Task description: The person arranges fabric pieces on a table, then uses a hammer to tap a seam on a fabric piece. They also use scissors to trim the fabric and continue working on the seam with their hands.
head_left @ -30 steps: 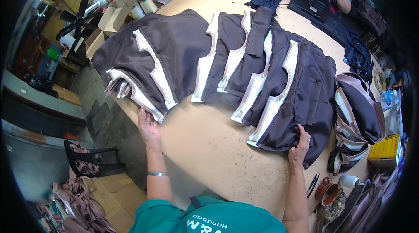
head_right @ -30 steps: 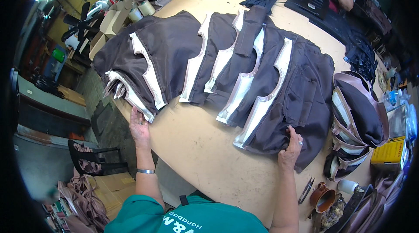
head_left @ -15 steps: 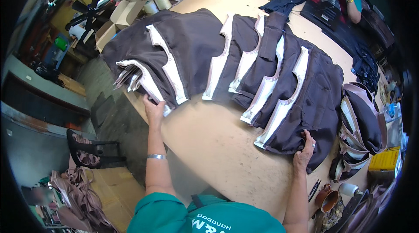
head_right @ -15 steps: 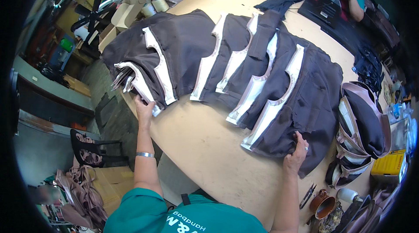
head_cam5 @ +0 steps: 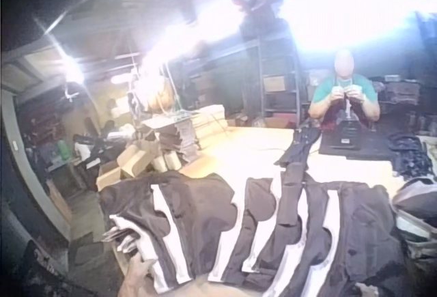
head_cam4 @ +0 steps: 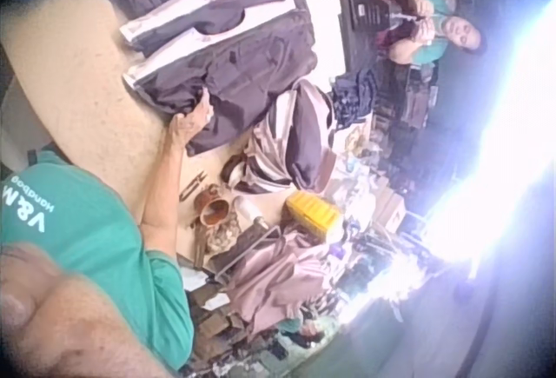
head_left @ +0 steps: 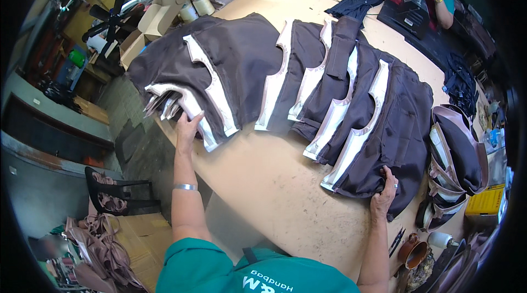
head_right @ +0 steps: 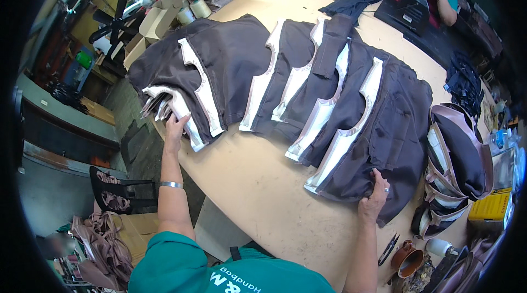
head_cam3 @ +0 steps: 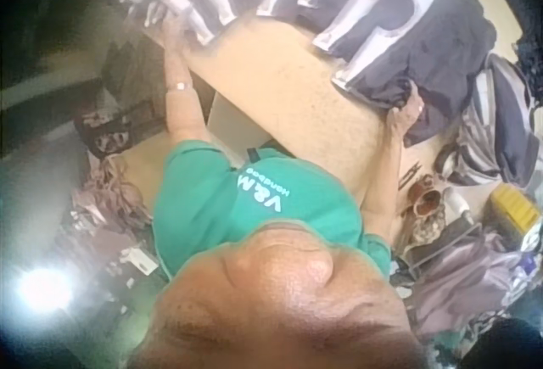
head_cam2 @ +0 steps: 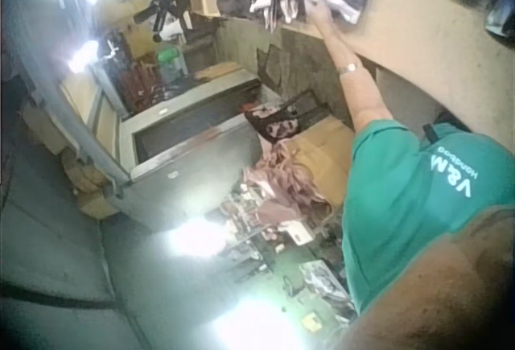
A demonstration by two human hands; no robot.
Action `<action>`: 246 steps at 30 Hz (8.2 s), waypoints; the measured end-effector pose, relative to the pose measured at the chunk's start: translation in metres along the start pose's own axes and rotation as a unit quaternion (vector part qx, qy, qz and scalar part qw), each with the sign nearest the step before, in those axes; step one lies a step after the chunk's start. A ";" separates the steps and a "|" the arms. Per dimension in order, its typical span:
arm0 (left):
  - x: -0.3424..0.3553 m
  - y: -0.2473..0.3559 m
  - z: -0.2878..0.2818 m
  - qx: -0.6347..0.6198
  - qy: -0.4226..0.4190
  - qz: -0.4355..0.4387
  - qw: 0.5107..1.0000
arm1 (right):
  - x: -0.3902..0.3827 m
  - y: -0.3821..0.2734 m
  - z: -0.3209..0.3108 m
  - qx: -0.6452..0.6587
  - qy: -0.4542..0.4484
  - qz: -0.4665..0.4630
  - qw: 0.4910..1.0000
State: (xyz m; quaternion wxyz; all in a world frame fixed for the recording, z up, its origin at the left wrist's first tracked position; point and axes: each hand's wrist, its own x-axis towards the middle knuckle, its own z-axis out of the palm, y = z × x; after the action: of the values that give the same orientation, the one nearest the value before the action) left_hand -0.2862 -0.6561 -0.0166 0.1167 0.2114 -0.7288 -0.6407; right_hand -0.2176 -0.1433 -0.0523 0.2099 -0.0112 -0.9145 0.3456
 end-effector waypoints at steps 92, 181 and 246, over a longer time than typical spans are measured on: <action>-0.241 -0.056 0.341 -0.199 -0.319 -0.091 0.922 | 0.038 -0.003 -0.028 0.188 0.023 0.137 0.972; -0.097 0.006 0.116 0.246 -0.079 0.298 0.919 | -0.028 -0.114 -0.072 0.313 -0.215 0.034 0.924; -0.288 0.080 0.222 0.337 -0.310 0.557 0.693 | -0.064 -0.067 -0.075 0.338 -0.123 0.180 0.916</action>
State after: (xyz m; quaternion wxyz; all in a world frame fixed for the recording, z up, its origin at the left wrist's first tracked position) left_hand -0.1424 -0.3209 0.0571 0.1407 -0.4183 -0.8750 -0.1988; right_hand -0.1212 -0.1581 0.0166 0.0217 -0.0612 -0.7445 0.6645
